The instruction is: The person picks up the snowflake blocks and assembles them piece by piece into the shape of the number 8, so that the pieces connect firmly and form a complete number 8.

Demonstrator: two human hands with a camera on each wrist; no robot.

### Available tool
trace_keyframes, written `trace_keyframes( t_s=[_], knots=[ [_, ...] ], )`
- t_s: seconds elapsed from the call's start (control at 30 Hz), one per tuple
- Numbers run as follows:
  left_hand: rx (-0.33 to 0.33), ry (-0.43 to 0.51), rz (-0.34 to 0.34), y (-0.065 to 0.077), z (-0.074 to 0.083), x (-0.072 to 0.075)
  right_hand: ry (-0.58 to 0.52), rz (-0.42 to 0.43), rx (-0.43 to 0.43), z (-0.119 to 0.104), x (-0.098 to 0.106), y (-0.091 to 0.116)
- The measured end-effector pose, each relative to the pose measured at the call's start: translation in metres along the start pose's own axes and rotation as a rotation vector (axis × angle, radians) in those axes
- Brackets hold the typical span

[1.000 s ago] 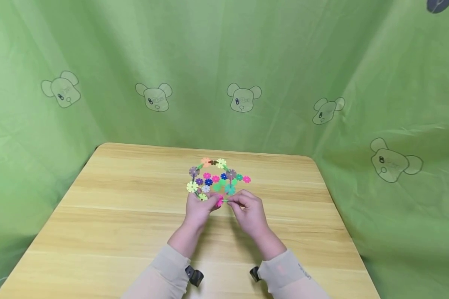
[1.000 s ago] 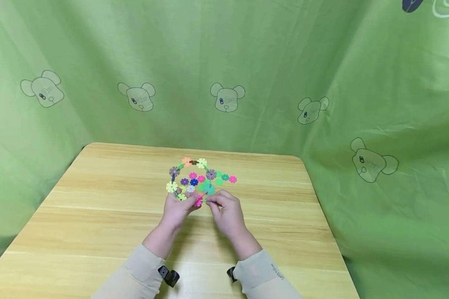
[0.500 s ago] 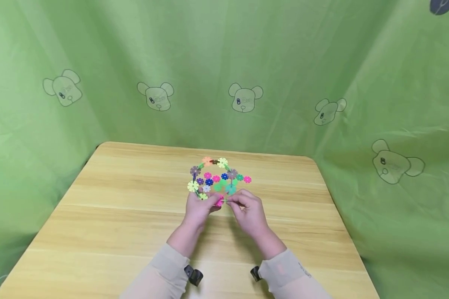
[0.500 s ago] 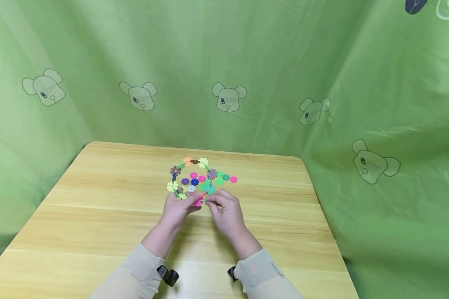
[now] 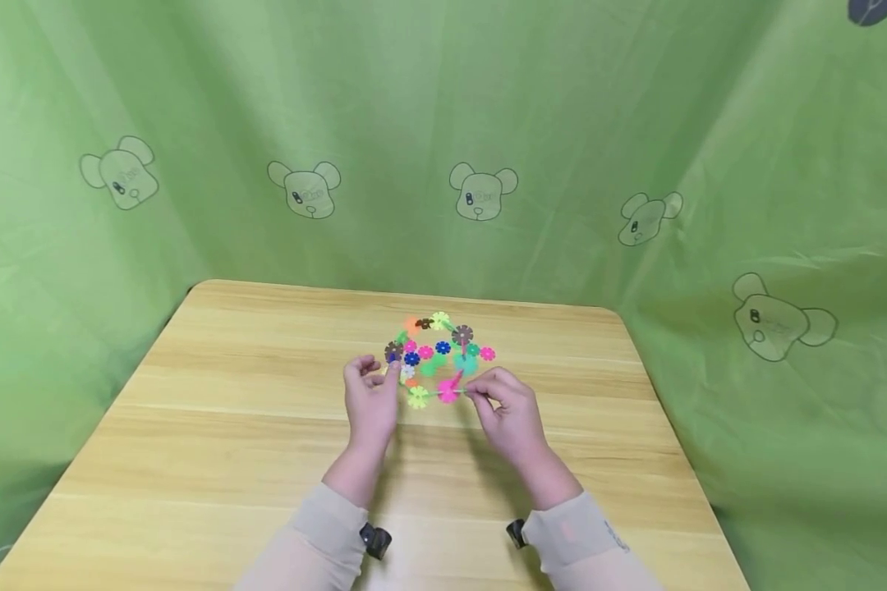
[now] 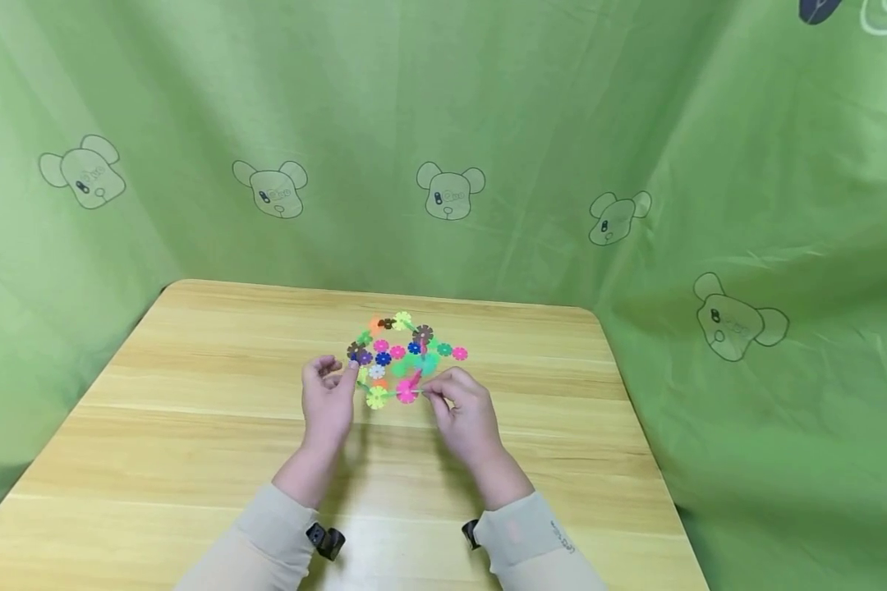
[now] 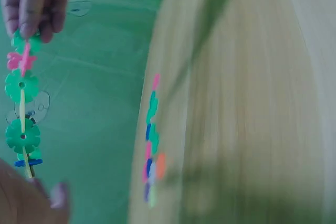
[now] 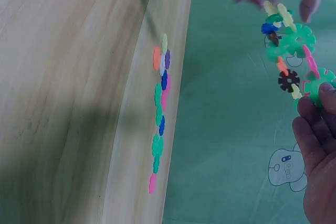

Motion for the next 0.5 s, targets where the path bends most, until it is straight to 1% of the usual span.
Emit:
trace_keyframes(
  t_s=[0.13, 0.17, 0.2, 0.23, 0.27, 0.3, 0.33, 0.37, 0.43, 0.5],
  knots=[
    [-0.480, -0.283, 0.101, 0.007, 0.007, -0.003, 0.006, 0.012, 0.017, 0.001, 0.003, -0.001],
    [-0.585, -0.337, 0.116, 0.009, 0.008, -0.004, 0.005, 0.017, 0.016, 0.000, 0.003, -0.002],
    [-0.671, -0.382, 0.121, 0.010, 0.008, -0.006, 0.002, 0.020, 0.014, 0.000, 0.003, -0.002],
    [-0.727, -0.420, 0.108, 0.011, 0.008, -0.007, 0.000, 0.019, 0.011, 0.000, 0.003, -0.002],
    [-0.765, -0.452, 0.079, 0.012, 0.008, -0.009, -0.001, 0.015, 0.013, 0.000, 0.003, -0.002],
    [-0.778, -0.484, 0.037, 0.013, 0.008, -0.010, 0.000, 0.008, 0.015, 0.000, 0.002, -0.002],
    [-0.763, -0.518, -0.019, 0.014, 0.008, -0.012, 0.002, 0.001, 0.020, 0.000, 0.002, -0.001],
    [-0.729, -0.554, -0.082, 0.014, 0.007, -0.013, 0.005, -0.007, 0.027, 0.000, 0.001, -0.001],
    [-0.627, -0.646, -0.201, 0.015, 0.007, -0.015, 0.012, -0.026, 0.047, 0.000, 0.000, 0.001],
    [-0.521, -0.746, -0.291, 0.017, 0.007, -0.015, 0.020, -0.040, 0.061, 0.000, -0.002, 0.003]
  ],
)
Point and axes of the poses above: each hand's wrist, its own y-axis away from the middle knuckle, its own x-axis out of the back of the hand, z = x × y, the point moved 1 cm from there along -y, towards the middle knuckle, and after that the axes turned 12 degrees about x, right-handed, at the moved point
